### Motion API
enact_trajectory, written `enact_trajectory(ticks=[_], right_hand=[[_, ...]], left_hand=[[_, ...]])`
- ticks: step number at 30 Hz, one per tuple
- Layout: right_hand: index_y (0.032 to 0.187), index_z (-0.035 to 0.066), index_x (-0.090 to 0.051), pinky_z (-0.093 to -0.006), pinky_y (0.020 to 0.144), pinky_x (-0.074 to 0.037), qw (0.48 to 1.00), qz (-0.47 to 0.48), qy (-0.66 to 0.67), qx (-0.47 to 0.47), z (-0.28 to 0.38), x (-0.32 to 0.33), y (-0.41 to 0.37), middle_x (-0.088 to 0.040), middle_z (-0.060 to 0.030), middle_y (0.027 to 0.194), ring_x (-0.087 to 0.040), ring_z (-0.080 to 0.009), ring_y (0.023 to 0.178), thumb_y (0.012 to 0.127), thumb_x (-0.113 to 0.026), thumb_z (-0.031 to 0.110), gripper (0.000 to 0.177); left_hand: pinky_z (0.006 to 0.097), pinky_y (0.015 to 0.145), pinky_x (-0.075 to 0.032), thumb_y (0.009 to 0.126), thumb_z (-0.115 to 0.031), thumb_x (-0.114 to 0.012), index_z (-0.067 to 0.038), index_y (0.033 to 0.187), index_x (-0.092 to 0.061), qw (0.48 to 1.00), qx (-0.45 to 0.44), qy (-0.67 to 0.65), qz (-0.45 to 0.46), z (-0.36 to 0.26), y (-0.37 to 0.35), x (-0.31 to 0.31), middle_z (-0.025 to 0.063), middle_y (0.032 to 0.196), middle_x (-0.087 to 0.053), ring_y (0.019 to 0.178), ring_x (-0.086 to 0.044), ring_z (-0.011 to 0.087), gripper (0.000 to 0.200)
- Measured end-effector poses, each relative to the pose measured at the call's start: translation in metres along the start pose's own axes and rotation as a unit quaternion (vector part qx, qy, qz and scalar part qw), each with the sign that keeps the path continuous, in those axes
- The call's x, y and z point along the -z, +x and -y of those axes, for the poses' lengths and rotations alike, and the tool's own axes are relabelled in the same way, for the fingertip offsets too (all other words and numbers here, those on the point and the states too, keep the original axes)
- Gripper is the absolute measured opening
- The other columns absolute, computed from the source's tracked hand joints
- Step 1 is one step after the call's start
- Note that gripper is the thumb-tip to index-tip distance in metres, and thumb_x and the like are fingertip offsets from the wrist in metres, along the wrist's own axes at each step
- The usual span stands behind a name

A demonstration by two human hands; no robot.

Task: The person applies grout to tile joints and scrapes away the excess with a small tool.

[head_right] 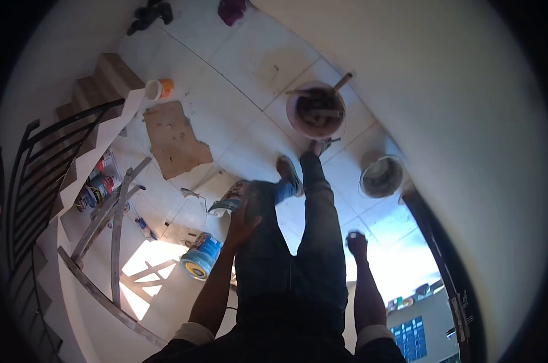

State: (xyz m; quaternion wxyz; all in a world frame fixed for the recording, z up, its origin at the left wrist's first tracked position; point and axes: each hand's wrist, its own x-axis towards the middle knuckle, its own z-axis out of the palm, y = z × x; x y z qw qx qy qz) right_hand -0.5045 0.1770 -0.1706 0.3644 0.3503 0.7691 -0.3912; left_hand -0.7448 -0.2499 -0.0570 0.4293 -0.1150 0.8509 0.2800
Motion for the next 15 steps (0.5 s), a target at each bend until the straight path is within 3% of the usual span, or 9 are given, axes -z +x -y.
enact_trajectory(ticks=[2, 6, 9, 10, 13, 15], right_hand=[[0.099, 0.004, -0.071, -0.0438, 0.074, -0.057, 0.986, -0.084, -0.055, 0.132, 0.115, 0.015, 0.053, -0.074, -0.0168, 0.091, -0.072, -0.0368, 0.084, 0.091, -0.063, 0.02, 0.02], [0.11, 0.005, -0.066, -0.048, 0.086, -0.051, 0.954, -0.16, -0.078, 0.243, 0.244, 0.022, 0.184, -0.067, -0.0162, 0.101, -0.064, -0.0373, 0.098, 0.084, -0.068, 0.01, 0.026], [0.121, 0.005, -0.057, -0.0496, 0.09, -0.048, 0.915, -0.186, -0.205, 0.293, 0.281, 0.013, 0.279, -0.061, -0.0151, 0.113, -0.059, -0.035, 0.109, 0.078, -0.069, 0.009, 0.044], [0.119, 0.004, -0.057, -0.0495, 0.092, -0.048, 0.9, -0.221, -0.231, 0.296, 0.286, 0.009, 0.313, -0.061, -0.0163, 0.116, -0.059, -0.035, 0.112, 0.078, -0.068, 0.01, 0.043], [0.122, 0.004, -0.058, -0.0492, 0.097, -0.047, 0.838, -0.21, -0.338, 0.373, 0.29, 0.003, 0.396, -0.061, -0.0186, 0.12, -0.06, -0.0327, 0.115, 0.084, -0.066, 0.011, 0.04], [0.121, 0.006, -0.061, -0.0489, 0.1, -0.046, 0.78, -0.268, -0.384, 0.416, 0.285, -0.008, 0.437, -0.061, -0.0163, 0.118, -0.06, -0.0322, 0.117, 0.086, -0.064, 0.012, 0.036]], left_hand=[[0.0536, 0.115, -0.036, 0.084, -0.035, -0.08, -0.009, 0.149, -0.046, 0.996, -0.004, -0.011, -0.09, -0.051, 0.04, 0.026, 0.0268, 0.152, -0.038, 0.141, -0.039, 0.0452, 0.078], [0.0527, 0.113, -0.038, 0.084, -0.03, -0.079, -0.01, 0.145, -0.05, 0.991, -0.094, 0.05, -0.086, -0.043, 0.119, 0.02, 0.0255, 0.147, -0.044, 0.137, -0.044, 0.0434, 0.071], [0.0522, 0.111, -0.04, 0.084, -0.026, -0.078, -0.008, 0.14, -0.054, 0.995, -0.093, 0.018, 0.002, -0.023, 0.163, -0.005, 0.0229, 0.143, -0.048, 0.134, -0.047, 0.0412, 0.063], [0.0498, 0.111, -0.04, 0.085, -0.023, -0.078, -0.007, 0.136, -0.056, 0.995, -0.088, 0.043, 0.011, -0.016, 0.179, -0.016, 0.0215, 0.138, -0.052, 0.131, -0.049, 0.0389, 0.058], [0.0458, 0.107, -0.044, 0.084, -0.019, -0.078, -0.008, 0.13, -0.061, 0.992, -0.085, 0.089, 0.02, 0.013, 0.215, -0.033, 0.0191, 0.128, -0.059, 0.124, -0.055, 0.0351, 0.05], [0.0424, 0.098, -0.051, 0.087, -0.019, -0.076, -0.009, 0.129, -0.063, 0.995, -0.053, 0.049, 0.075, 0.013, 0.247, -0.027, 0.0167, 0.123, -0.065, 0.115, -0.064, 0.0306, 0.045]])
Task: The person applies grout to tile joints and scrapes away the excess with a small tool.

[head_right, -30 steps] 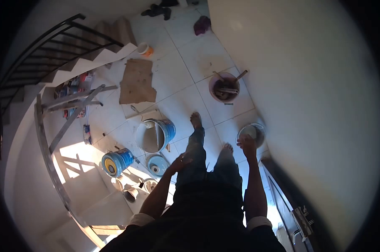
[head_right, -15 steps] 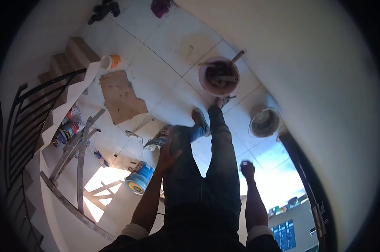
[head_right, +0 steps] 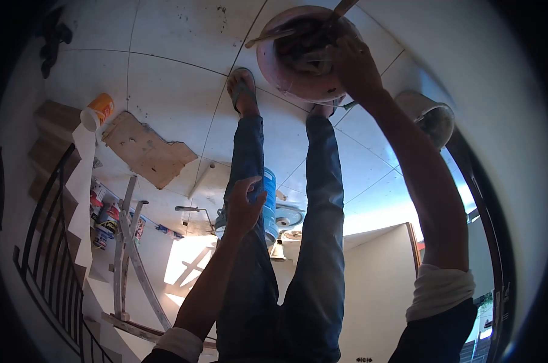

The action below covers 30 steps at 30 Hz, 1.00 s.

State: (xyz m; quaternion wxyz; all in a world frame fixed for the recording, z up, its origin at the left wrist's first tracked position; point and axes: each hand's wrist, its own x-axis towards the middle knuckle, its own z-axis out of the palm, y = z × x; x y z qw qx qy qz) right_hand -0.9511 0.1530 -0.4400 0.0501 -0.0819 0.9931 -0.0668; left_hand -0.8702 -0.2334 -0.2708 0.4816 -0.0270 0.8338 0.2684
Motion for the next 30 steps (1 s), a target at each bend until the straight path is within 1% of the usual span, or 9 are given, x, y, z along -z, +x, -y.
enact_trajectory(ticks=[3, 10, 12, 18, 21, 22, 24, 29, 30], right_hand=[[0.13, 0.006, -0.059, -0.0476, 0.1, -0.046, 0.99, 0.135, 0.018, -0.032, -0.012, -0.025, 0.007, -0.061, -0.0168, 0.126, -0.06, -0.0345, 0.115, 0.084, -0.064, 0.008, 0.046], [0.13, 0.006, -0.059, -0.0499, 0.104, -0.043, 0.981, 0.117, 0.081, -0.134, 0.031, -0.013, -0.005, -0.063, -0.0163, 0.118, -0.06, -0.0358, 0.115, 0.075, -0.073, 0.011, 0.057], [0.132, 0.008, -0.057, -0.0532, 0.105, -0.041, 0.972, 0.146, 0.094, -0.157, 0.061, -0.006, -0.013, -0.063, -0.0158, 0.119, -0.056, -0.036, 0.12, 0.072, -0.076, 0.012, 0.063], [0.121, 0.008, -0.061, -0.0537, 0.095, -0.045, 0.942, 0.036, 0.256, -0.214, 0.155, 0.01, -0.017, -0.059, -0.0156, 0.119, -0.056, -0.0358, 0.114, 0.07, -0.073, 0.002, 0.052], [0.123, 0.006, -0.061, -0.0516, 0.098, -0.047, 0.907, 0.0, 0.326, -0.268, 0.178, 0.011, -0.011, -0.053, -0.0202, 0.129, -0.057, -0.0388, 0.114, 0.073, -0.069, -0.001, 0.051], [0.123, 0.006, -0.061, -0.0516, 0.098, -0.047, 0.905, 0.001, 0.326, -0.272, 0.176, 0.015, -0.01, -0.053, -0.0202, 0.129, -0.057, -0.0388, 0.114, 0.073, -0.069, -0.001, 0.051], [0.122, 0.005, -0.061, -0.0517, 0.094, -0.051, 0.818, -0.07, 0.486, -0.299, 0.169, 0.025, -0.007, -0.051, -0.021, 0.133, -0.059, -0.0437, 0.109, 0.071, -0.07, -0.002, 0.053], [0.119, 0.005, -0.064, -0.0529, 0.09, -0.052, 0.825, -0.147, 0.379, -0.392, 0.113, -0.02, -0.019, -0.062, -0.0222, 0.111, -0.06, -0.0472, 0.112, 0.078, -0.072, 0.007, 0.042], [0.118, 0.004, -0.064, -0.0533, 0.091, -0.051, 0.816, -0.061, 0.351, -0.454, 0.101, -0.042, -0.019, -0.064, -0.0221, 0.108, -0.06, -0.0473, 0.111, 0.08, -0.073, 0.011, 0.039]], left_hand=[[0.038, 0.089, -0.056, 0.09, -0.017, -0.073, -0.008, 0.128, -0.064, 0.997, 0.047, -0.053, 0.036, 0.004, 0.038, 0.009, 0.0145, 0.116, -0.07, 0.104, -0.07, 0.0257, 0.041], [0.0389, 0.085, -0.055, 0.089, -0.016, -0.073, -0.006, 0.125, -0.065, 0.998, 0.028, -0.031, 0.051, -0.004, 0.09, 0.028, 0.0135, 0.109, -0.072, 0.098, -0.07, 0.0248, 0.038], [0.0408, 0.086, -0.055, 0.093, -0.018, -0.07, -0.009, 0.138, -0.056, 0.991, 0.023, -0.071, 0.111, -0.009, 0.106, 0.028, 0.0132, 0.113, -0.071, 0.098, -0.071, 0.0251, 0.047], [0.0407, 0.092, -0.054, 0.104, -0.037, -0.057, -0.021, 0.155, -0.033, 0.882, 0.18, -0.396, 0.182, -0.075, 0.157, 0.014, 0.0152, 0.134, -0.057, 0.113, -0.065, 0.0249, 0.059], [0.0425, 0.096, -0.052, 0.107, -0.038, -0.051, -0.019, 0.152, -0.04, 0.809, 0.201, -0.532, 0.149, -0.08, 0.185, -0.006, 0.0142, 0.132, -0.055, 0.116, -0.062, 0.0259, 0.05], [0.0425, 0.096, -0.052, 0.107, -0.038, -0.051, -0.019, 0.152, -0.04, 0.809, 0.203, -0.53, 0.152, -0.074, 0.194, -0.014, 0.0142, 0.132, -0.055, 0.116, -0.062, 0.0259, 0.05], [0.046, 0.099, -0.049, 0.107, -0.033, -0.05, -0.016, 0.149, -0.045, 0.784, 0.113, -0.594, 0.139, -0.056, 0.208, -0.031, 0.0113, 0.126, -0.056, 0.115, -0.061, 0.0261, 0.045], [0.0405, 0.089, -0.048, 0.1, -0.025, -0.063, -0.015, 0.141, -0.049, 0.805, 0.165, -0.562, 0.088, -0.073, 0.209, -0.018, 0.0093, 0.124, -0.056, 0.11, -0.059, 0.0239, 0.044], [0.0405, 0.089, -0.048, 0.1, -0.025, -0.063, -0.015, 0.141, -0.049, 0.809, 0.163, -0.557, 0.093, -0.075, 0.208, -0.014, 0.0093, 0.124, -0.056, 0.11, -0.059, 0.0239, 0.044]])
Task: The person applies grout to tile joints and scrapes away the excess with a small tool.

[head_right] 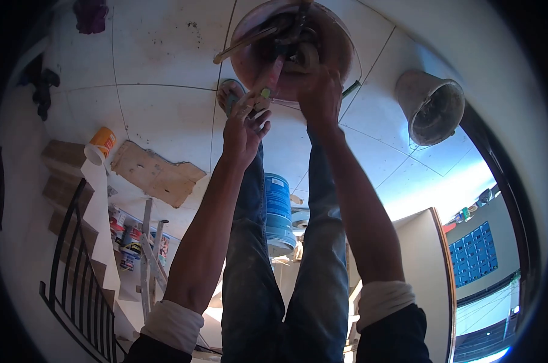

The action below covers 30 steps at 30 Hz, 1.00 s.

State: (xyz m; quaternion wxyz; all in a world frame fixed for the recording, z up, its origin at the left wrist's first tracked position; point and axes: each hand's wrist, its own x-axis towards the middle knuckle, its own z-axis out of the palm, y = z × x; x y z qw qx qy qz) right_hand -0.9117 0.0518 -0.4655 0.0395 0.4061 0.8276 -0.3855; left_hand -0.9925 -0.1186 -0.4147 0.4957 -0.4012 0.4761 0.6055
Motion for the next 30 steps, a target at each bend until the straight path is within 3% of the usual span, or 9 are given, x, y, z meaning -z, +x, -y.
enact_trajectory(ticks=[1, 3, 7, 9, 12, 18, 22, 25, 30], right_hand=[[0.116, 0.004, -0.065, -0.0537, 0.092, -0.051, 0.994, 0.035, -0.063, -0.085, -0.016, -0.009, 0.015, -0.065, -0.022, 0.106, -0.06, -0.0473, 0.111, 0.081, -0.073, 0.016, 0.037], [0.113, 0.003, -0.067, -0.0556, 0.093, -0.05, 0.995, -0.024, -0.093, 0.018, -0.035, -0.035, 0.035, -0.065, -0.024, 0.116, -0.061, -0.0484, 0.108, 0.081, -0.076, 0.025, 0.04], [0.123, 0.004, -0.059, -0.056, 0.091, -0.051, 0.988, 0.031, -0.153, 0.0, -0.057, -0.068, 0.069, -0.062, -0.0293, 0.123, -0.062, -0.0498, 0.106, 0.079, -0.08, 0.028, 0.055], [0.135, 0.009, -0.048, -0.0563, 0.088, -0.053, 0.986, 0.009, -0.037, -0.165, -0.069, -0.084, 0.074, -0.06, -0.0323, 0.12, -0.063, -0.0497, 0.105, 0.076, -0.082, 0.029, 0.072], [0.14, 0.011, -0.038, -0.0558, 0.086, -0.053, 0.981, 0.031, -0.066, -0.18, -0.046, -0.072, 0.061, -0.059, -0.0312, 0.114, -0.064, -0.0489, 0.102, 0.076, -0.081, 0.027, 0.079], [0.14, 0.011, -0.044, -0.0523, 0.091, -0.051, 0.997, -0.051, -0.044, -0.043, 0.008, -0.045, -0.007, -0.059, -0.0237, 0.116, -0.062, -0.0466, 0.107, 0.076, -0.077, 0.012, 0.072], [0.138, 0.007, -0.047, -0.0512, 0.098, -0.048, 0.999, -0.025, 0.028, -0.038, -0.002, -0.036, -0.028, -0.057, -0.0215, 0.125, -0.058, -0.0439, 0.118, 0.072, -0.081, 0.007, 0.074], [0.139, 0.007, -0.049, -0.05, 0.1, -0.047, 0.989, -0.113, 0.039, -0.085, -0.007, -0.019, -0.024, -0.058, -0.0195, 0.121, -0.056, -0.0386, 0.12, 0.077, -0.078, 0.008, 0.069], [0.133, 0.008, -0.054, -0.0509, 0.091, -0.049, 0.98, -0.168, -0.028, -0.106, -0.046, 0.013, -0.02, -0.058, -0.0211, 0.118, -0.059, -0.0401, 0.11, 0.083, -0.074, 0.015, 0.054]], left_hand=[[0.0419, 0.09, -0.048, 0.1, -0.026, -0.064, -0.016, 0.141, -0.049, 1.0, -0.004, 0.021, -0.003, -0.004, -0.003, -0.003, 0.0083, 0.126, -0.056, 0.111, -0.06, 0.0242, 0.045], [0.0415, 0.091, -0.049, 0.098, -0.031, -0.069, -0.017, 0.142, -0.048, 0.998, -0.015, 0.067, 0.011, -0.005, -0.001, 0.002, 0.0047, 0.128, -0.057, 0.111, -0.062, 0.0239, 0.051], [0.0376, 0.087, -0.051, 0.093, -0.037, -0.077, -0.018, 0.145, -0.046, 0.985, -0.043, 0.167, 0.006, -0.012, -0.003, 0.005, 0.003, 0.122, -0.06, 0.104, -0.065, 0.0216, 0.063], [0.0377, 0.087, -0.051, 0.093, -0.036, -0.077, -0.018, 0.145, -0.045, 0.979, -0.051, 0.198, 0.003, -0.016, -0.002, 0.002, 0.0035, 0.122, -0.06, 0.104, -0.065, 0.0216, 0.063], [0.0377, 0.087, -0.051, 0.094, -0.035, -0.076, -0.018, 0.146, -0.045, 0.972, -0.049, 0.231, -0.005, -0.022, -0.003, 0.0, 0.0044, 0.122, -0.059, 0.103, -0.066, 0.0213, 0.063], [0.038, 0.085, -0.052, 0.097, -0.028, -0.073, -0.016, 0.146, -0.044, 0.968, -0.04, 0.245, -0.014, -0.024, -0.009, -0.015, 0.0052, 0.122, -0.059, 0.103, -0.067, 0.02, 0.058], [0.0385, 0.087, -0.055, 0.098, -0.022, -0.071, -0.014, 0.147, -0.043, 0.961, -0.037, 0.272, 0.004, -0.023, -0.006, -0.014, 0.0069, 0.125, -0.059, 0.105, -0.068, 0.0207, 0.057], [0.0378, 0.089, -0.056, 0.097, -0.02, -0.071, -0.013, 0.147, -0.043, 0.941, -0.046, 0.334, 0.012, -0.025, -0.015, -0.01, 0.0079, 0.127, -0.059, 0.106, -0.068, 0.0209, 0.058], [0.0388, 0.09, -0.054, 0.095, -0.021, -0.074, -0.01, 0.145, -0.048, 0.876, -0.148, 0.458, 0.014, -0.017, -0.01, 0.006, 0.0089, 0.125, -0.059, 0.11, -0.065, 0.0221, 0.057]])
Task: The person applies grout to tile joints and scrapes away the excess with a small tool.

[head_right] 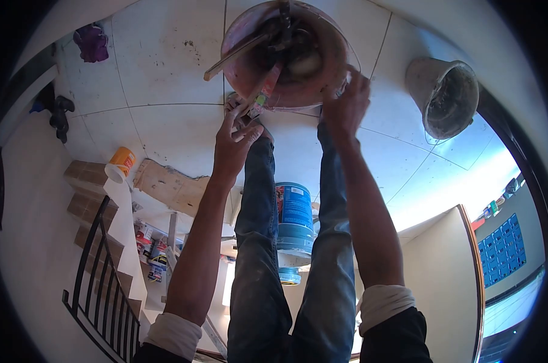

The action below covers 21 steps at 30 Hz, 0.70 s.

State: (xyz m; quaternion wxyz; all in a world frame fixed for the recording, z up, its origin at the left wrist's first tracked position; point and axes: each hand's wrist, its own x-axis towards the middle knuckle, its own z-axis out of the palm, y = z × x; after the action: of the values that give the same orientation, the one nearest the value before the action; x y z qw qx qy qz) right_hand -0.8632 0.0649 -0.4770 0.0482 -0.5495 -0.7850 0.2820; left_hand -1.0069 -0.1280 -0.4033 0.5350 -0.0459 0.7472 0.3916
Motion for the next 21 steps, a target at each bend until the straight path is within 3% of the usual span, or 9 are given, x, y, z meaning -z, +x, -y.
enact_trajectory(ticks=[2, 4, 6, 9, 12, 15, 17, 19, 21], right_hand=[[0.126, 0.006, -0.059, -0.0501, 0.093, -0.048, 0.998, -0.043, -0.002, -0.038, -0.024, 0.001, 0.01, -0.059, -0.0212, 0.115, -0.059, -0.0389, 0.107, 0.083, -0.072, 0.016, 0.046], [0.124, 0.005, -0.06, -0.0485, 0.094, -0.048, 0.995, -0.042, -0.003, -0.092, -0.038, 0.0, 0.02, -0.059, -0.0216, 0.113, -0.059, -0.0393, 0.107, 0.084, -0.071, 0.015, 0.043], [0.122, 0.005, -0.062, -0.0471, 0.094, -0.049, 0.996, -0.076, -0.033, -0.041, -0.016, 0.007, 0.034, -0.062, -0.0212, 0.112, -0.061, -0.0384, 0.108, 0.083, -0.071, 0.014, 0.042], [0.122, 0.003, -0.063, -0.0471, 0.097, -0.05, 0.992, -0.025, 0.099, 0.072, 0.02, -0.007, 0.059, -0.066, -0.019, 0.117, -0.064, -0.0369, 0.112, 0.082, -0.072, 0.017, 0.043], [0.117, 0.002, -0.065, -0.0468, 0.095, -0.051, 0.979, -0.084, 0.093, 0.163, 0.062, -0.038, 0.103, -0.068, -0.0188, 0.115, -0.065, -0.0381, 0.109, 0.081, -0.074, 0.023, 0.042], [0.117, -0.001, -0.064, -0.0486, 0.095, -0.051, 0.974, -0.119, 0.108, 0.162, 0.096, -0.068, 0.14, -0.066, -0.0216, 0.113, -0.064, -0.0413, 0.108, 0.079, -0.078, 0.021, 0.046], [0.12, -0.004, -0.061, -0.0507, 0.095, -0.051, 0.976, -0.123, 0.101, 0.15, 0.112, -0.066, 0.144, -0.064, -0.0249, 0.114, -0.061, -0.0451, 0.109, 0.077, -0.081, 0.018, 0.052], [0.1, 0.0, -0.067, -0.0429, 0.077, -0.055, 0.971, -0.009, 0.218, 0.099, 0.121, -0.055, 0.143, -0.072, -0.019, 0.089, -0.071, -0.0336, 0.085, 0.084, -0.078, 0.019, 0.026], [0.103, 0.002, -0.068, -0.0441, 0.086, -0.052, 0.974, 0.093, 0.192, 0.071, 0.128, -0.026, 0.124, -0.071, -0.0186, 0.1, -0.067, -0.0352, 0.098, 0.083, -0.076, 0.02, 0.028]], left_hand=[[0.0413, 0.089, -0.053, 0.092, -0.023, -0.076, -0.008, 0.14, -0.053, 0.959, -0.093, 0.253, -0.086, -0.003, -0.005, 0.003, 0.0104, 0.122, -0.059, 0.113, -0.061, 0.0244, 0.055], [0.0423, 0.089, -0.052, 0.091, -0.023, -0.077, -0.008, 0.138, -0.056, 0.95, -0.132, 0.262, -0.111, -0.02, -0.007, 0.005, 0.0111, 0.121, -0.059, 0.114, -0.06, 0.0253, 0.054], [0.0433, 0.089, -0.052, 0.09, -0.023, -0.077, -0.008, 0.136, -0.058, 0.937, -0.172, 0.27, -0.139, -0.034, -0.007, 0.009, 0.0117, 0.121, -0.059, 0.115, -0.058, 0.0261, 0.052], [0.0431, 0.089, -0.052, 0.09, -0.02, -0.076, -0.01, 0.136, -0.058, 0.952, -0.165, 0.221, -0.135, -0.039, -0.002, 0.009, 0.0117, 0.121, -0.06, 0.113, -0.06, 0.0256, 0.05], [0.0427, 0.092, -0.051, 0.082, -0.014, -0.076, 0.002, 0.125, -0.057, 0.957, -0.168, 0.18, -0.151, -0.032, -0.006, 0.005, 0.0188, 0.118, -0.058, 0.106, -0.061, 0.0305, 0.049], [0.0409, 0.087, -0.053, 0.083, -0.013, -0.075, 0.001, 0.126, -0.058, 0.964, -0.159, 0.147, -0.154, -0.033, -0.002, 0.006, 0.0174, 0.116, -0.059, 0.104, -0.062, 0.0281, 0.049], [0.0383, 0.083, -0.054, 0.091, -0.017, -0.074, -0.009, 0.131, -0.06, 0.975, -0.1, 0.155, -0.127, -0.033, 0.001, 0.008, 0.0104, 0.118, -0.063, 0.112, -0.061, 0.0213, 0.043], [0.0394, 0.084, -0.053, 0.089, -0.018, -0.075, -0.009, 0.131, -0.06, 0.976, -0.091, 0.158, -0.121, -0.031, 0.007, 0.009, 0.0101, 0.115, -0.064, 0.109, -0.061, 0.0218, 0.046], [0.0405, 0.086, -0.053, 0.087, -0.019, -0.077, -0.009, 0.131, -0.06, 0.977, -0.084, 0.159, -0.115, -0.031, 0.014, 0.008, 0.0098, 0.112, -0.064, 0.107, -0.061, 0.0223, 0.048]])
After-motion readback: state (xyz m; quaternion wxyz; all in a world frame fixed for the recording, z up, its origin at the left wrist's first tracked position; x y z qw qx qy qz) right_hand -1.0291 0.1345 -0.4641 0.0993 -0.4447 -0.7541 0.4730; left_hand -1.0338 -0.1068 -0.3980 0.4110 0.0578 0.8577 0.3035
